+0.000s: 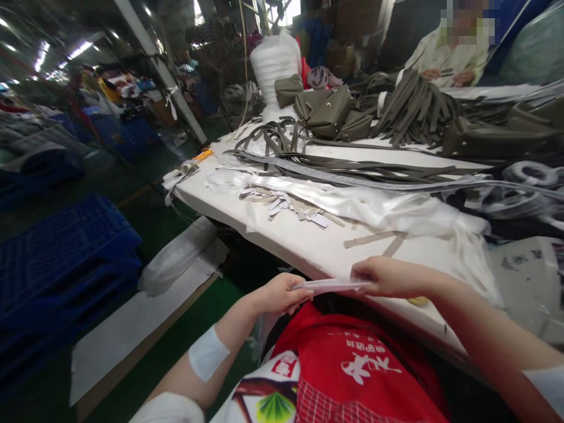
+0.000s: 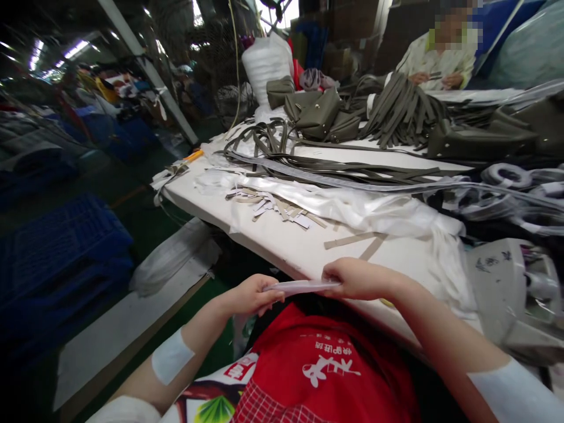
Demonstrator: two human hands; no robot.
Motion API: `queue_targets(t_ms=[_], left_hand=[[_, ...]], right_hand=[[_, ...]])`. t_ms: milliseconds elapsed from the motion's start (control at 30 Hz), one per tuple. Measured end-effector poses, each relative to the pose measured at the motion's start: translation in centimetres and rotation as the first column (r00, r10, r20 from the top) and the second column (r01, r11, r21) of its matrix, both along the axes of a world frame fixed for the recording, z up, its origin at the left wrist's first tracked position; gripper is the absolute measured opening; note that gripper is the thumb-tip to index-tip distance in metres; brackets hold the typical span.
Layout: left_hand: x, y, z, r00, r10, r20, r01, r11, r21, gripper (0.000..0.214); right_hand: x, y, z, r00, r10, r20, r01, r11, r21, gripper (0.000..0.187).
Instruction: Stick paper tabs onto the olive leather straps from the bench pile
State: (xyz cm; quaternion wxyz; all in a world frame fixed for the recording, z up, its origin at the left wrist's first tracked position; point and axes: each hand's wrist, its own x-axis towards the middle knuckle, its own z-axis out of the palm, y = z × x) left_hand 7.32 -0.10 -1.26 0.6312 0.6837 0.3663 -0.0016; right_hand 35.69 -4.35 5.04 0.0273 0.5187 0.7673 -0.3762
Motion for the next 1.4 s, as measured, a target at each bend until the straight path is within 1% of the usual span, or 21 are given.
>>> queue_targets(t_ms=[67, 167, 267, 367, 433, 467, 500, 533, 567, 600, 633, 667, 800, 867, 933, 1000, 1067, 1133, 1233, 1333, 1400], left_hand=[[-1.4, 0.4, -0.4, 0.999, 0.025, -0.025, -0.025, 1.0, -0.015, 0.047], [-3.0, 0.4, -0.8, 0.998, 0.037, -0.057, -0.039, 0.998, -0.038, 0.047], [-3.8, 0.2, -0.7, 0.998, -0.021, -0.066, 0.017, 0.997, -0.073, 0.047], [-3.0, 0.1, 0.0, 0.986, -0.16, -0.047, 0.161, 0.987, 0.026, 0.053], [-1.4, -0.1, 0.5, 0.982, -0.189, -0.011, 0.189, 0.976, 0.104, 0.061], [-0.4, -0.4, 0.7, 0.985, -0.173, 0.027, 0.17, 0.981, 0.092, 0.061], [0.6, -0.7, 0.7, 0.987, -0.138, 0.083, 0.135, 0.99, 0.047, 0.059], [1.6, -1.1, 0.7, 0.985, -0.097, 0.141, 0.105, 0.993, -0.053, 0.058], [2.5, -1.5, 0.5, 0.982, -0.072, 0.173, 0.106, 0.975, -0.197, 0.061], [3.1, -1.8, 0.3, 0.985, -0.051, 0.166, 0.099, 0.95, -0.297, 0.062], [3.5, -2.0, 0.0, 0.989, -0.012, 0.144, 0.059, 0.944, -0.325, 0.06], [3.7, -2.1, -0.3, 0.991, 0.021, 0.129, 0.021, 0.95, -0.313, 0.057], [2.9, -1.4, -0.9, 0.981, 0.155, 0.114, -0.138, 0.98, -0.143, 0.046], [2.2, -1.0, -0.9, 0.974, 0.195, 0.116, -0.183, 0.977, -0.107, 0.043], [1.7, -0.8, -1.0, 0.97, 0.223, 0.101, -0.213, 0.972, -0.102, 0.041], [1.3, -0.7, -1.0, 0.968, 0.239, 0.081, -0.231, 0.968, -0.094, 0.039], [1.0, -0.7, -1.0, 0.966, 0.247, 0.075, -0.242, 0.968, -0.066, 0.037], [0.7, -0.6, -1.0, 0.965, 0.249, 0.077, -0.247, 0.968, -0.034, 0.036], [0.3, -0.4, -0.9, 0.971, 0.234, 0.057, -0.234, 0.972, -0.001, 0.036], [0.1, -0.4, -0.8, 0.981, 0.191, 0.041, -0.192, 0.981, 0.007, 0.036], [0.0, -0.4, -0.7, 0.987, 0.153, 0.041, -0.154, 0.988, 0.006, 0.036]], right_hand=[[1.2, -0.3, -0.1, 0.999, -0.025, -0.031, 0.024, 0.999, -0.037, 0.019], [1.9, -0.6, -0.3, 0.995, -0.044, -0.085, 0.036, 0.995, -0.095, 0.016], [1.4, -0.5, -0.8, 0.993, -0.038, -0.111, 0.029, 0.996, -0.086, 0.016], [-0.2, -0.3, -1.4, 0.997, 0.002, -0.077, -0.001, 1.0, 0.008, 0.016], [-2.0, -0.3, -1.6, 0.998, 0.045, -0.053, -0.041, 0.996, 0.079, 0.018], [-3.0, -0.3, -1.7, 0.997, 0.059, -0.048, -0.053, 0.992, 0.111, 0.019], [-3.9, -0.4, -1.7, 0.997, 0.061, -0.053, -0.053, 0.99, 0.133, 0.019], [-4.6, -0.5, -1.6, 0.996, 0.052, -0.068, -0.042, 0.989, 0.143, 0.019], [-5.1, -0.7, -1.5, 0.995, 0.031, -0.092, -0.017, 0.989, 0.145, 0.018], [-5.3, -0.9, -1.5, 0.993, -0.001, -0.122, 0.019, 0.99, 0.142, 0.017], [-5.1, -1.1, -1.6, 0.987, -0.038, -0.156, 0.058, 0.99, 0.13, 0.017], [-4.6, -1.3, -1.8, 0.978, -0.079, -0.191, 0.102, 0.988, 0.115, 0.019], [-0.9, -1.7, -4.1, 0.914, -0.224, -0.339, 0.239, 0.971, 0.004, 0.049], [0.8, -1.7, -5.4, 0.863, -0.263, -0.431, 0.273, 0.961, -0.042, 0.05], [1.6, -1.8, -6.0, 0.831, -0.294, -0.472, 0.293, 0.953, -0.078, 0.044], [1.8, -2.2, -5.9, 0.822, -0.338, -0.459, 0.326, 0.939, -0.108, 0.042], [1.6, -2.6, -5.0, 0.805, -0.384, -0.451, 0.362, 0.922, -0.14, 0.043], [1.5, -2.8, -4.1, 0.773, -0.429, -0.467, 0.389, 0.902, -0.185, 0.047], [1.6, -3.0, -3.2, 0.714, -0.46, -0.528, 0.382, 0.888, -0.256, 0.052], [2.0, -3.1, -3.3, 0.657, -0.485, -0.577, 0.378, 0.874, -0.305, 0.043], [2.3, -3.2, -3.7, 0.613, -0.526, -0.59, 0.412, 0.85, -0.329, 0.039]])
